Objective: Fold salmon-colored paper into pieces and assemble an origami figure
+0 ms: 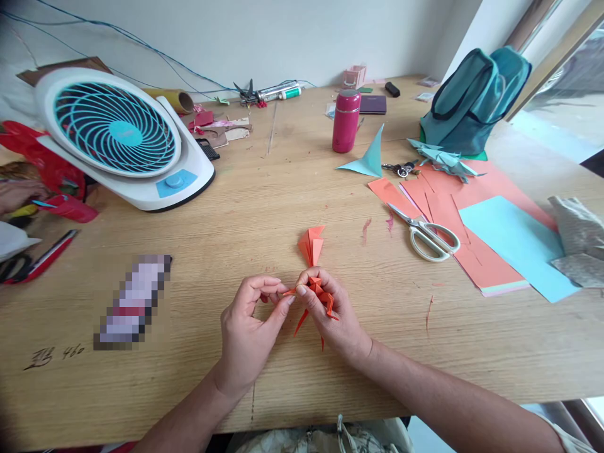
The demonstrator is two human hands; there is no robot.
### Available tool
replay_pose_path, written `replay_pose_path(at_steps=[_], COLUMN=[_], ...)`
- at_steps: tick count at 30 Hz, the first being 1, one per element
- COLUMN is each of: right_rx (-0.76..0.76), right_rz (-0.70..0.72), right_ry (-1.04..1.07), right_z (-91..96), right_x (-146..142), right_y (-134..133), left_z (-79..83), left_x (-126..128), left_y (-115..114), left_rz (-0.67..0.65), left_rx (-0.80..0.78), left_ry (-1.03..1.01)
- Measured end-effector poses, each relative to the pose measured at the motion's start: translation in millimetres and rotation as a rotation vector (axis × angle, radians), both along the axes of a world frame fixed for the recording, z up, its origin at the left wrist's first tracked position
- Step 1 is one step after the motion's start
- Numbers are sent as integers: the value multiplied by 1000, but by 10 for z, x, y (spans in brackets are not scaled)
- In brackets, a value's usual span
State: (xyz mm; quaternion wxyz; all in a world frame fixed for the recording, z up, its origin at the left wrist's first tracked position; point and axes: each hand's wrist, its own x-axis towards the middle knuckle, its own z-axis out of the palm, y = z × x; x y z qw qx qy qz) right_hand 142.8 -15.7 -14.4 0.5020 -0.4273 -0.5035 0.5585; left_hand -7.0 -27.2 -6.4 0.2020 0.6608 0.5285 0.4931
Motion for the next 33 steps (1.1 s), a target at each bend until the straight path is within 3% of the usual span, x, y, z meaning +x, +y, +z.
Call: replay_pose_path(at_steps=[5,11,20,25,33], right_rx=[15,50,115,171,194], right_rz=[-30,-23,-46,-38,-45], right_ry=[-10,-16,-44,-62,-71], right_z=[-10,-12,-3,-46,-55], right_x=[11,11,-6,0,-4], right_y=[12,4,5,-1,0], left_z=[21,32,19,23,-10], left_x=[-27,-21,-13,-10,-1], left_y=[59,58,61,53,12], left_rz=[-94,-65,-96,-60,-52], left_rx=[-119,-112,-260,-220,-20], left_ry=[-81,-116,-224,-172,-27])
